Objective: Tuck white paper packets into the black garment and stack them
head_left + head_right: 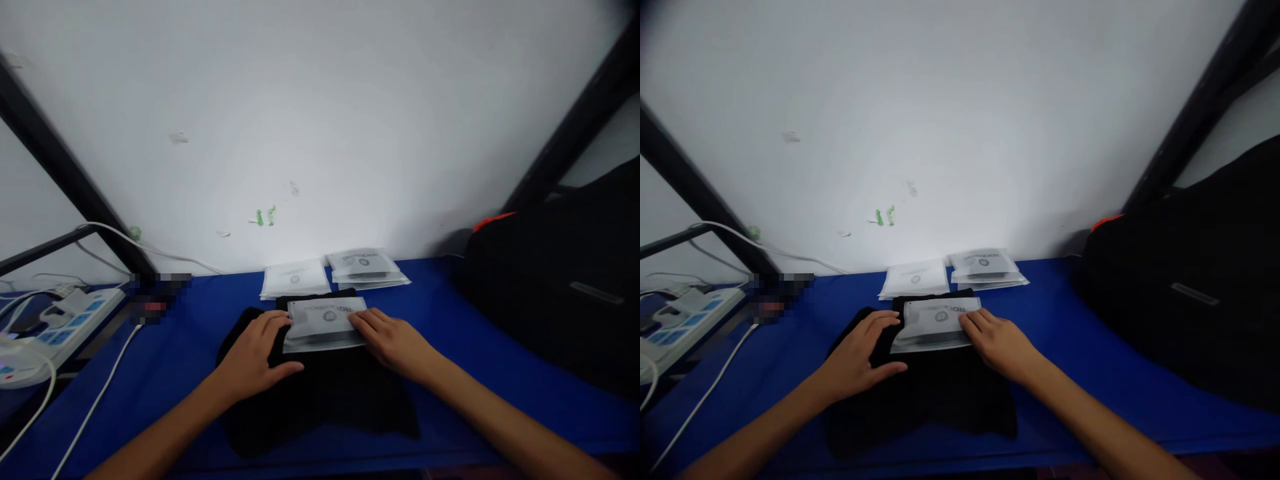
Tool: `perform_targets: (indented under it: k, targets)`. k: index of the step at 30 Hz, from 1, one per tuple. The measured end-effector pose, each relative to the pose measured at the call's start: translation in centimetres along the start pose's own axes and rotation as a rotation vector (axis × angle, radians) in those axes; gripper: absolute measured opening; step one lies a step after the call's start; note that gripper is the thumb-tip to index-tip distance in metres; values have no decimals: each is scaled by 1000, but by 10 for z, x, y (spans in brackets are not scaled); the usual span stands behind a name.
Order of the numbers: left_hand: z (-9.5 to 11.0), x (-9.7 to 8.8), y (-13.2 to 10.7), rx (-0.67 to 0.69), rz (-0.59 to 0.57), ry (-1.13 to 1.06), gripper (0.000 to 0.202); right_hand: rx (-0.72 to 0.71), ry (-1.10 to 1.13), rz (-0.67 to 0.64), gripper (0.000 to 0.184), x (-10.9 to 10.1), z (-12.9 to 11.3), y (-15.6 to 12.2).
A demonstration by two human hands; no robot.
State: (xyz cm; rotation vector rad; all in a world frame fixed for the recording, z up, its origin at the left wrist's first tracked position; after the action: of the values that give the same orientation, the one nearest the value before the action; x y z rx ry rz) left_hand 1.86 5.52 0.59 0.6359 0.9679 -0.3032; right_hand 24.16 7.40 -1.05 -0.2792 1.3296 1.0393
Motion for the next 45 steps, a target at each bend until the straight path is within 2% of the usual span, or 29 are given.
perform_targets:
  k: [4, 6, 10, 15, 17, 20, 25, 30, 33, 36, 39, 43, 45]
  targets:
    - [51, -6, 17, 369, 158, 146, 21, -75, 44, 306, 33, -30, -11, 11]
    - [65, -10, 21, 470, 230, 165, 18, -94, 90, 431, 27, -46, -15, 20]
    - [72, -18, 20, 512, 367, 100, 19, -150, 161, 606, 20, -65, -26, 34]
    - [84, -14, 10, 613, 447, 55, 5, -226, 187, 673, 21, -67, -46, 37]
    - [87, -12, 9, 635, 461, 67, 5, -232, 190, 695, 20, -68, -49, 34]
    - [78, -15, 13, 604, 438, 86, 9, -213, 215, 711, 19, -71, -44, 29]
    - [40, -40, 22, 512, 530, 167, 7, -22, 284, 779, 26, -79, -4, 22]
    - [17, -60, 25, 471, 587, 266, 7, 56, 305, 844, 32, -70, 17, 16]
    - [15, -64, 18, 499, 631, 291, 12, 85, 325, 823, 36, -57, 21, 15]
    - [10, -56, 15, 505, 572, 226, 14, 83, 366, 706, 33, -41, 26, 17]
    - [2, -36, 19, 433, 381, 82, 11, 40, 420, 466, 27, -23, 28, 22]
    - [-5, -1, 25, 320, 53, -41, 23, 15, 453, 93, 27, -4, 20, 27]
    - [-7, 6, 25, 272, -7, -82, 25, 6, 419, -25, 27, -3, 15, 28]
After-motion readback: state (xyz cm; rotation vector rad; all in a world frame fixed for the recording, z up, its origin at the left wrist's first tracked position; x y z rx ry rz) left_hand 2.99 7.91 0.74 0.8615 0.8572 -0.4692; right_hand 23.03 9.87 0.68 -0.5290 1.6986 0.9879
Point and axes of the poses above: each hand's wrist, its own y-axis towards the middle knuckle, its own x-axis out of the palm, z = x × y, the point moved 7 cm from there along y, towards the middle knuckle, and after that the axes turned 10 degrees about -y, right-handed, at the moved point
